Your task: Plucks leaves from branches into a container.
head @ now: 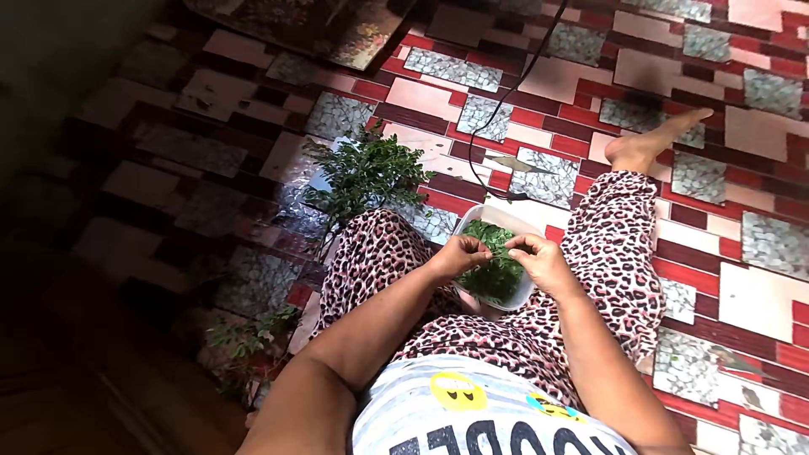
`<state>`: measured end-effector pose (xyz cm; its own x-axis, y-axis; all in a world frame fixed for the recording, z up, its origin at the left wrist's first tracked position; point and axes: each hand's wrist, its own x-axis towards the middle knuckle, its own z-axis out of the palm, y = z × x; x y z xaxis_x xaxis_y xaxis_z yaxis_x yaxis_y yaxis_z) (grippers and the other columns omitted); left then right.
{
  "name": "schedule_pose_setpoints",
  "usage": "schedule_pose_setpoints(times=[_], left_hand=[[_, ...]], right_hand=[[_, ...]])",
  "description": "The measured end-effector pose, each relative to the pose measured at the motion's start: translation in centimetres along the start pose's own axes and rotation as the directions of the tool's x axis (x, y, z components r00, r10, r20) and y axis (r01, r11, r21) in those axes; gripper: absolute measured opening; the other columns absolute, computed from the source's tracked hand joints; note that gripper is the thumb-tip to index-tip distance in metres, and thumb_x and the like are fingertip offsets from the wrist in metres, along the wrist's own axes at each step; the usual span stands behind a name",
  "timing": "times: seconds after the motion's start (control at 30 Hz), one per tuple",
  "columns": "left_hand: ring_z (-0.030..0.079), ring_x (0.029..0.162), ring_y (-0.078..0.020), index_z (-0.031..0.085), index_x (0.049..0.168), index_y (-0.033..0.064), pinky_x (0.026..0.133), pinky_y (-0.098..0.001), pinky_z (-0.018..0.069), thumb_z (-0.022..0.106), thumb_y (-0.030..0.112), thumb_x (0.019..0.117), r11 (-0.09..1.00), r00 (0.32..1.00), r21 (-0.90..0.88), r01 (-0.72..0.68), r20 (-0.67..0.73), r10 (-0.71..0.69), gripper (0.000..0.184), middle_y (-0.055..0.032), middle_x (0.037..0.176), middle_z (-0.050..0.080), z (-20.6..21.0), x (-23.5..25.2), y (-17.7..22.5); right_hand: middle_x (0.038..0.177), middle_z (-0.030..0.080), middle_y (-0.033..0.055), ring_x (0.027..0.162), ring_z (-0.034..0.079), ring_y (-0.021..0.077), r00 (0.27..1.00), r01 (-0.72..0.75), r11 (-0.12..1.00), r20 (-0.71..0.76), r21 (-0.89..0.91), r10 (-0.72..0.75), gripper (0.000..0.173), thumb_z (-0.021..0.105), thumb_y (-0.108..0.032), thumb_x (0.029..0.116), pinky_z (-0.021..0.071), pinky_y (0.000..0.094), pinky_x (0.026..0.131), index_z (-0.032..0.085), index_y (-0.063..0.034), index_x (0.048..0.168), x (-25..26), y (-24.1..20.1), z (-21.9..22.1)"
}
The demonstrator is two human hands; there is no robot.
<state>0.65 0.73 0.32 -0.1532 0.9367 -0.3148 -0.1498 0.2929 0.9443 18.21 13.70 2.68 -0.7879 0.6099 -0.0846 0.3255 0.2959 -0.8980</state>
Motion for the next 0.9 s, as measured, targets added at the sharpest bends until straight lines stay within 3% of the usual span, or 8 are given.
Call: schedule_pose_setpoints(times=[0.17, 0.3, 0.4, 0.47, 0.53, 0.67, 0.77, 0.9], left_hand=[[0.053, 0.061, -0.0027, 0.066, 0.093, 0.0007, 0.057, -0.0186, 0.0446, 0.062, 0.008, 0.1008, 0.999, 0.999, -0.027, 0.019, 0.038, -0.018, 0.012, 0.0008, 0.075, 0.061, 0.0, 0.3, -0.3], [0.048, 0.056, -0.0030, 0.063, 0.095, 0.0040, 0.052, -0.0173, 0.0401, 0.057, 0.012, 0.1043, 0.966, 0.991, -0.226, 0.130, -0.007, -0.134, 0.014, 0.0005, 0.075, 0.060, 0.1, 0.0, 0.0], [0.044, 0.053, -0.0026, 0.063, 0.098, 0.0054, 0.049, -0.0165, 0.0362, 0.055, 0.014, 0.1055, 0.946, 0.989, -0.293, 0.138, -0.007, -0.146, 0.014, 0.0021, 0.070, 0.054, 0.0, 0.1, 0.2], [0.039, 0.049, -0.0019, 0.065, 0.100, 0.0055, 0.046, -0.0161, 0.0325, 0.055, 0.014, 0.1051, 0.938, 0.990, -0.321, 0.130, -0.004, -0.139, 0.014, 0.0035, 0.066, 0.050, 0.0, 0.1, 0.0], [0.038, 0.049, -0.0019, 0.066, 0.103, 0.0049, 0.046, -0.0163, 0.0315, 0.055, 0.012, 0.1048, 0.934, 0.990, -0.331, 0.132, 0.001, -0.140, 0.013, 0.0039, 0.065, 0.048, -0.1, 0.1, -0.1], [0.036, 0.048, -0.0006, 0.069, 0.103, 0.0039, 0.045, -0.0158, 0.0306, 0.058, 0.012, 0.1035, 0.956, 0.994, -0.276, 0.102, -0.020, -0.112, 0.013, 0.0045, 0.067, 0.050, 0.0, 0.0, 0.5], [0.049, 0.062, -0.0019, 0.070, 0.100, 0.0000, 0.059, -0.0187, 0.0423, 0.061, 0.012, 0.1024, 1.000, 0.999, 0.005, -0.013, -0.046, 0.013, 0.015, 0.0003, 0.078, 0.061, 0.0, -0.1, 2.3], [0.065, 0.093, -0.0173, 0.073, 0.105, -0.0028, 0.087, -0.0372, 0.0546, 0.063, 0.010, 0.1007, 0.945, 0.987, 0.290, -0.153, -0.008, 0.162, 0.016, -0.0131, 0.106, 0.068, -0.3, 0.8, 4.4]], right_hand=[[0.119, 0.069, 0.0161, 0.115, 0.064, 0.0277, 0.953, 0.237, 0.953, -0.147, -0.188, -0.266, 0.021, 0.061, -0.003, 0.0978, 0.0502, 0.0472, 0.103, 0.070, 0.0020, 0.115, 0.8, -1.2, 1.0], [0.111, 0.071, 0.0142, 0.107, 0.068, 0.0177, 0.852, 0.440, 0.888, -0.250, -0.133, -0.460, 0.022, 0.050, 0.002, 0.0986, 0.0566, 0.0339, 0.097, 0.070, 0.0054, 0.106, -0.2, -2.1, 1.5], [0.108, 0.071, 0.0137, 0.102, 0.069, 0.0171, 0.872, 0.375, 0.913, -0.272, -0.160, -0.406, 0.020, 0.053, 0.003, 0.0955, 0.0578, 0.0323, 0.091, 0.072, 0.0034, 0.102, -1.2, -1.2, 2.0], [0.120, 0.066, 0.0193, 0.103, 0.066, 0.0217, 0.900, 0.216, 0.966, -0.354, -0.145, -0.254, 0.023, 0.058, -0.004, 0.0966, 0.0570, 0.0348, 0.086, 0.068, 0.0049, 0.116, -1.4, -0.2, 2.2], [0.129, 0.062, 0.0169, 0.101, 0.065, 0.0199, 0.953, 0.019, 0.999, -0.302, 0.037, -0.007, 0.038, 0.065, -0.013, 0.0973, 0.0559, 0.0372, 0.085, 0.059, 0.0017, 0.132, -1.0, 0.4, 1.8], [0.091, 0.070, 0.0036, 0.073, 0.067, 0.0080, 0.965, 0.041, 0.964, -0.261, 0.261, 0.030, 0.016, 0.070, -0.003, 0.0919, 0.0597, 0.0274, 0.070, 0.068, 0.0005, 0.107, -0.2, 1.2, 2.2], [0.086, 0.069, 0.0005, 0.070, 0.065, 0.0050, 0.957, 0.084, 0.965, -0.292, 0.250, -0.008, 0.009, 0.069, -0.001, 0.0919, 0.0583, 0.0244, 0.067, 0.067, -0.0002, 0.101, -0.1, 0.3, 2.3], [0.088, 0.072, 0.0038, 0.073, 0.068, 0.0084, 0.951, 0.074, 0.956, -0.307, 0.282, 0.017, 0.011, 0.067, 0.000, 0.0928, 0.0599, 0.0258, 0.069, 0.067, 0.0019, 0.104, -0.2, -0.2, 1.8]])
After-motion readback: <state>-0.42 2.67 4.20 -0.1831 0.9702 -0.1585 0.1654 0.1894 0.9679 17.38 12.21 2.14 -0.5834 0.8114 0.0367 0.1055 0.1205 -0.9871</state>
